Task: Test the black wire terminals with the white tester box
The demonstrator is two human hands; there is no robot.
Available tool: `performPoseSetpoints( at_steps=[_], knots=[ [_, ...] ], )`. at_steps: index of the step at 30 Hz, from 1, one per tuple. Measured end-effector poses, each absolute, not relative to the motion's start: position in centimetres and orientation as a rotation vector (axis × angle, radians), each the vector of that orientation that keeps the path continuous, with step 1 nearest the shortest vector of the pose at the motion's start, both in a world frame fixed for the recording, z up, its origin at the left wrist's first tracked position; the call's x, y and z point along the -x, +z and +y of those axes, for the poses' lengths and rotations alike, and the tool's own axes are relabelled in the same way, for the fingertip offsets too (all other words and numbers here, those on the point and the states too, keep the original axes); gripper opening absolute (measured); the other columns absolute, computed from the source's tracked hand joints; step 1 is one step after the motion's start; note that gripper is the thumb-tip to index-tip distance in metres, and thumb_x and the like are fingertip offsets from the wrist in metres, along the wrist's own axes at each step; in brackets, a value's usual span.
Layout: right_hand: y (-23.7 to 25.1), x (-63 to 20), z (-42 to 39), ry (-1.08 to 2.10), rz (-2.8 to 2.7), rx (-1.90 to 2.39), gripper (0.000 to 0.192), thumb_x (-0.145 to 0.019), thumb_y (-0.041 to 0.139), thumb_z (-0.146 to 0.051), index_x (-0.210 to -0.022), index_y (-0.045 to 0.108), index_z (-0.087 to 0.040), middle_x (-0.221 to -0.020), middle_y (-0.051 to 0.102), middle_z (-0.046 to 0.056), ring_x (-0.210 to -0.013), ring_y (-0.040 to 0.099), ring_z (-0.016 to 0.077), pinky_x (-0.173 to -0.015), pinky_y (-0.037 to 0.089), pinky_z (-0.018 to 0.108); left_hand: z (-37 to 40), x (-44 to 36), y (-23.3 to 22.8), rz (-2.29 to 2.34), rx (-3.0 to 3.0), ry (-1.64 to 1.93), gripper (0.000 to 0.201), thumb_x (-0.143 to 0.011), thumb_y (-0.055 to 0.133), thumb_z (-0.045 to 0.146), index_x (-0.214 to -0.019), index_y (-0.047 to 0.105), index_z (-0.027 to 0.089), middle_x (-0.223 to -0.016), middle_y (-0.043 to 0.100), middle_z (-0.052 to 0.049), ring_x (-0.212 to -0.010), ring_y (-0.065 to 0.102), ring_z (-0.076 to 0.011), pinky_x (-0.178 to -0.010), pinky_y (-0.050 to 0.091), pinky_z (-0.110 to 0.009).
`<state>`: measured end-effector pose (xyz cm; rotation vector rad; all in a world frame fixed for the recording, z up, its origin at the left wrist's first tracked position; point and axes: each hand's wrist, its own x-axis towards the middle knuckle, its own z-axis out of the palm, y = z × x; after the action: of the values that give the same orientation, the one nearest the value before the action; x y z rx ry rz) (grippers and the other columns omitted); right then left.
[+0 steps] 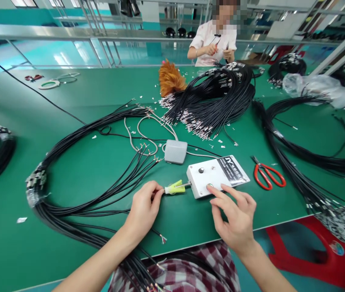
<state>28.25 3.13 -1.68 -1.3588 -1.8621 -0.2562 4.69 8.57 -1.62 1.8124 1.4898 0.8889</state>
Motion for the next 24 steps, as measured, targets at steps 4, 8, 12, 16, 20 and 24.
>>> performPoseSetpoints(
  at_steps=[4, 8, 12, 16, 20, 24],
  knots=[
    [-2.2, -28.5, 3.7, -0.339, -1.836, 1.368, 0.014, -0.090, 0.061, -0.010, -0.085, 0.060, -0.023, -0.101, 0.078, -0.002, -0.101, 0.066, 0.0224, -0.097, 0.033, 0.045, 8.2, -4.0, -1.8, 1.519, -1.795, 0.871, 0.017, -0.090, 0.049, 0.027, -0.078, 0.059, 0.021, -0.074, 0.063, -0.002, -0.068, 0.061, -0.0193, -0.066, 0.047, -0.030],
    [-2.0, -28.6, 3.6, -0.310, -1.835, 1.363, 0.015, -0.089, 0.061, -0.010, -0.086, 0.060, -0.024, -0.101, 0.078, 0.000, -0.102, 0.064, 0.0241, -0.099, 0.034, 0.047, 7.7, -3.2, -1.4, 1.516, -1.756, 0.864, 0.018, -0.091, 0.048, 0.027, -0.076, 0.056, 0.021, -0.072, 0.062, -0.001, -0.066, 0.061, -0.0177, -0.063, 0.048, -0.028],
    [-1.9, -27.8, 2.5, -0.244, -1.858, 1.311, 0.018, -0.087, 0.062, -0.007, -0.093, 0.060, -0.024, -0.107, 0.077, 0.005, -0.108, 0.062, 0.0250, -0.101, 0.035, 0.048, 7.2, -2.6, -0.8, 1.471, -1.720, 0.840, 0.009, -0.089, 0.051, 0.027, -0.094, 0.054, 0.021, -0.071, 0.061, 0.002, -0.060, 0.060, -0.0155, -0.058, 0.049, -0.026],
    [-2.6, -26.5, 1.4, -0.144, -1.909, 1.186, 0.020, -0.088, 0.057, -0.005, -0.096, 0.061, -0.023, -0.108, 0.076, 0.007, -0.107, 0.063, 0.0231, -0.101, 0.037, 0.047, 6.4, -1.2, 0.6, 1.444, -1.920, 0.640, 0.007, -0.083, 0.052, 0.021, -0.088, 0.057, 0.021, -0.075, 0.062, -0.001, -0.066, 0.061, -0.0181, -0.061, 0.050, -0.028],
    [-3.4, -25.9, 1.2, -0.057, -1.953, 1.153, 0.023, -0.088, 0.054, -0.003, -0.100, 0.060, -0.022, -0.110, 0.075, 0.008, -0.108, 0.064, 0.0220, -0.098, 0.041, 0.045, 6.7, 1.0, 3.2, 1.564, -2.158, 0.554, 0.019, -0.088, 0.052, 0.032, -0.074, 0.061, 0.022, -0.072, 0.061, -0.003, -0.067, 0.059, -0.0207, -0.061, 0.045, -0.030],
    [-3.6, -26.1, 1.5, 0.002, -1.965, 1.143, 0.024, -0.086, 0.056, -0.001, -0.101, 0.061, -0.020, -0.112, 0.074, 0.009, -0.109, 0.063, 0.0232, -0.094, 0.045, 0.044, 8.9, 2.4, 5.4, 1.710, -1.833, 0.806, 0.025, -0.089, 0.053, 0.041, -0.073, 0.055, 0.023, -0.049, 0.045, 0.007, -0.042, 0.043, -0.0127, -0.043, 0.033, -0.024]
  ],
)
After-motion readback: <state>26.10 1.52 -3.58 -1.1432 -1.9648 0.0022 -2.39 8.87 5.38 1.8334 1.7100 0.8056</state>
